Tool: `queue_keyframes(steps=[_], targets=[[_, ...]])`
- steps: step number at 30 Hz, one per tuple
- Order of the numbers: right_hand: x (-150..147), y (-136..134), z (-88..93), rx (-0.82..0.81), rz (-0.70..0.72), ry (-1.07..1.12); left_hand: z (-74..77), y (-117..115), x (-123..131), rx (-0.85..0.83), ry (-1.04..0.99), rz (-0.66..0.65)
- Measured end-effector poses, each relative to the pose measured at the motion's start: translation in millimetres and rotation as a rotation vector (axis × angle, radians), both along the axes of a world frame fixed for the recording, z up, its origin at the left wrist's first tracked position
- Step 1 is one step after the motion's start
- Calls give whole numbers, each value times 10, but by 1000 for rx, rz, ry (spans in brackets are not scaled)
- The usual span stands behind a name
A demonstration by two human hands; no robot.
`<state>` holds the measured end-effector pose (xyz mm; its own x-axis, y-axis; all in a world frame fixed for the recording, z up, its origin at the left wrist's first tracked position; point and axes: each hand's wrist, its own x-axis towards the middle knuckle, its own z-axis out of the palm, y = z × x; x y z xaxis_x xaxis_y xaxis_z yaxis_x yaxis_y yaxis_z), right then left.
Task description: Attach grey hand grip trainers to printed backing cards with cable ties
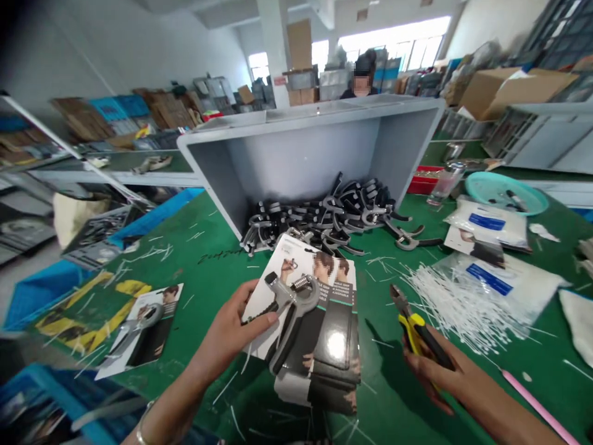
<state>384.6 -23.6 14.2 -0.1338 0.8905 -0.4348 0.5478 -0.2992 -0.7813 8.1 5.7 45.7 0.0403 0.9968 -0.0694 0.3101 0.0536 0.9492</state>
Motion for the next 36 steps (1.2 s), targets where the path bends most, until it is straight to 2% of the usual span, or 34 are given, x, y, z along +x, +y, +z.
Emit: queue_keyframes(steps=[4,8,12,16,22,27,31,34,36], targets=[[-344,13,469,-277,207,232,171,125,145,-21,-52,-150],[-565,145,754,-383,440,353,263,185,230,27,13,-234],[-637,297,918,-510,482,418,334,160,252,111,89,-261],[-701,364,1070,-619,439,459,367,144,271,161,124,-292],[-757,379,1195,-736,373,463,354,143,243,172,148,-303],[-747,417,1243,-750,365,394,336,144,229,154,167,-292],[-779,471,1281,-802,390,444,352,139,249,181,150,-290],[-814,485,1263,-785,396,406,357,140,248,178,119,-301],[-836,466,1190,-719,374,360,331,156,237,160,99,-287]])
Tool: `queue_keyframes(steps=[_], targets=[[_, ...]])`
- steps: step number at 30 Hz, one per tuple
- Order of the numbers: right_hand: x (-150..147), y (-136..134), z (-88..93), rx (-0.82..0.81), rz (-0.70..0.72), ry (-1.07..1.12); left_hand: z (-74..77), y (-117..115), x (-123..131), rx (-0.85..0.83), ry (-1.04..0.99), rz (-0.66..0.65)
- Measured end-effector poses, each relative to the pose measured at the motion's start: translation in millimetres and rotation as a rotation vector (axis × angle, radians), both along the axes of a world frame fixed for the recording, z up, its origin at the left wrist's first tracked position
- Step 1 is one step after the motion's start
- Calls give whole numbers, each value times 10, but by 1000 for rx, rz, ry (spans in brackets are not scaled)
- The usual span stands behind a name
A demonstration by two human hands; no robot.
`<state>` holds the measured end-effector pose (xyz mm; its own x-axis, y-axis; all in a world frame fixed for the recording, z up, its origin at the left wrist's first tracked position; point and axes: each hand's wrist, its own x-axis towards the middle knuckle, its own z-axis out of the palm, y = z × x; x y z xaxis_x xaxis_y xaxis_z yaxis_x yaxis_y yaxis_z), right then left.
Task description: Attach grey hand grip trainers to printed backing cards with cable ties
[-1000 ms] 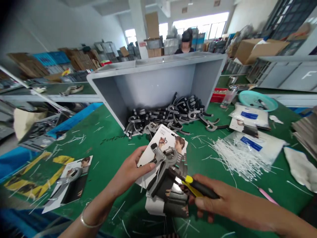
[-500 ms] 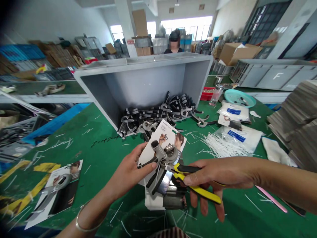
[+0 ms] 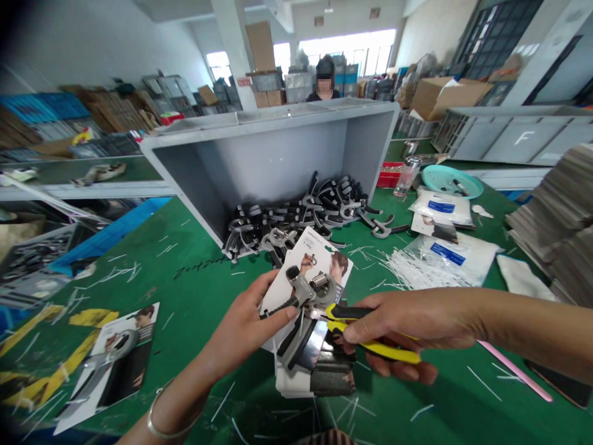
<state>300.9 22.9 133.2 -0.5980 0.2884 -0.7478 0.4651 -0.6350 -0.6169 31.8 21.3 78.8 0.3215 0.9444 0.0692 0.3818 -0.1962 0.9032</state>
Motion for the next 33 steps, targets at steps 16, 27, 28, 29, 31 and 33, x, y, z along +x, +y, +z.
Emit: queue_keyframes(steps=[16,27,28,29,31,33], targets=[[-323,-676,-859,221,-145,374,-487,92,191,-369,-876,325],[-726,-741,-1283,-60,-469,700,-425,-71,444,-413,-1029,361],[-724,-754,-1297,-62,-481,677,-423,-76,441,-414,-1034,363],[-725,-775,-1313,-52,-495,644,-423,-84,440,-412,-1041,371],[-735,-825,-1351,29,-510,524,-425,-114,452,-406,-1055,397],[-747,-863,-1403,220,-450,364,-443,-143,485,-404,-1082,397]])
